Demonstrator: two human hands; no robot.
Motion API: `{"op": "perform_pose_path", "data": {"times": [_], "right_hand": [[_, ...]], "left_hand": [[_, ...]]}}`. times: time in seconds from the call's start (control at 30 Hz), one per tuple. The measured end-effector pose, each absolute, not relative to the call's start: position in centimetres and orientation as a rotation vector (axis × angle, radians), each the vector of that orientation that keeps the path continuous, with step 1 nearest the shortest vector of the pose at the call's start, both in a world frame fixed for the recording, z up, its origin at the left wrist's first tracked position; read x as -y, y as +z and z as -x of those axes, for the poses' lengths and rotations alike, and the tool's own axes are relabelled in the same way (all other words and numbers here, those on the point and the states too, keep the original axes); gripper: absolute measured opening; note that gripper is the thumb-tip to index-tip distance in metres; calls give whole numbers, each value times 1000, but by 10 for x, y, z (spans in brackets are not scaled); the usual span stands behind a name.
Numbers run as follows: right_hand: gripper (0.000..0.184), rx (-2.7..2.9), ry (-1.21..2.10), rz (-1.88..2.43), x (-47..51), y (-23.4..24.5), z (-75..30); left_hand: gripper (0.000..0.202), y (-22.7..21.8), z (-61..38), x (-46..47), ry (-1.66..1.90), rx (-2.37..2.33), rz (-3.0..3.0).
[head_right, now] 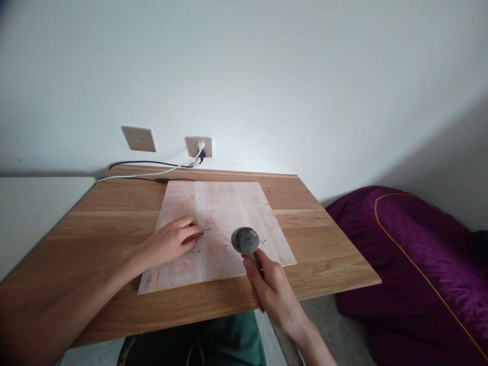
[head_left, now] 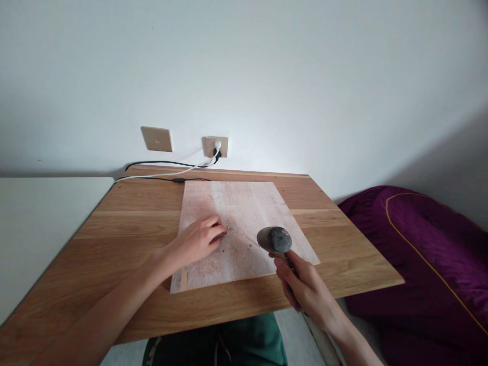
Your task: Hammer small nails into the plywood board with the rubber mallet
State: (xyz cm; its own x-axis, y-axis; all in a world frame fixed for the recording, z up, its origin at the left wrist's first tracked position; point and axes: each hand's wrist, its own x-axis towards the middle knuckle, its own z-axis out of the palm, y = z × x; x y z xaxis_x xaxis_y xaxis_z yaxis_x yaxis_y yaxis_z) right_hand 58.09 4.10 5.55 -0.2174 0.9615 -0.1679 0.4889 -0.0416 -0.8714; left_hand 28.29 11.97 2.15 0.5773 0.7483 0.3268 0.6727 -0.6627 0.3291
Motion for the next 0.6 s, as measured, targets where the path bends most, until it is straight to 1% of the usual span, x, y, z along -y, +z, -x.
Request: {"op": "perform_pose_path", "data": {"times": [0.13,0.17,0.3,0.4,0.47,0.6], "right_hand": [[43,1720,1227,1530,-40,52,-584],[43,1716,1231,1530,-40,52,-584],[43,1715,1243,1524,-40,51,-584],[45,1717,1251,1519,-40,52,-581],[45,1722,1265,1512,-40,52,-579],[46,1698,1314,1503,-39,53,-575]], "left_hand": [[39,25,-278,-122,678,-1194,-2724],[39,27,-277,-123,648,-1159,-2763],[27,38,-277,-123,475,-1055,-2896],[26,43,-279,-121,419,-1067,-2943],[26,41,-281,-119,451,-1054,-2908],[23,30,-283,-112,743,-989,-2503]]}}
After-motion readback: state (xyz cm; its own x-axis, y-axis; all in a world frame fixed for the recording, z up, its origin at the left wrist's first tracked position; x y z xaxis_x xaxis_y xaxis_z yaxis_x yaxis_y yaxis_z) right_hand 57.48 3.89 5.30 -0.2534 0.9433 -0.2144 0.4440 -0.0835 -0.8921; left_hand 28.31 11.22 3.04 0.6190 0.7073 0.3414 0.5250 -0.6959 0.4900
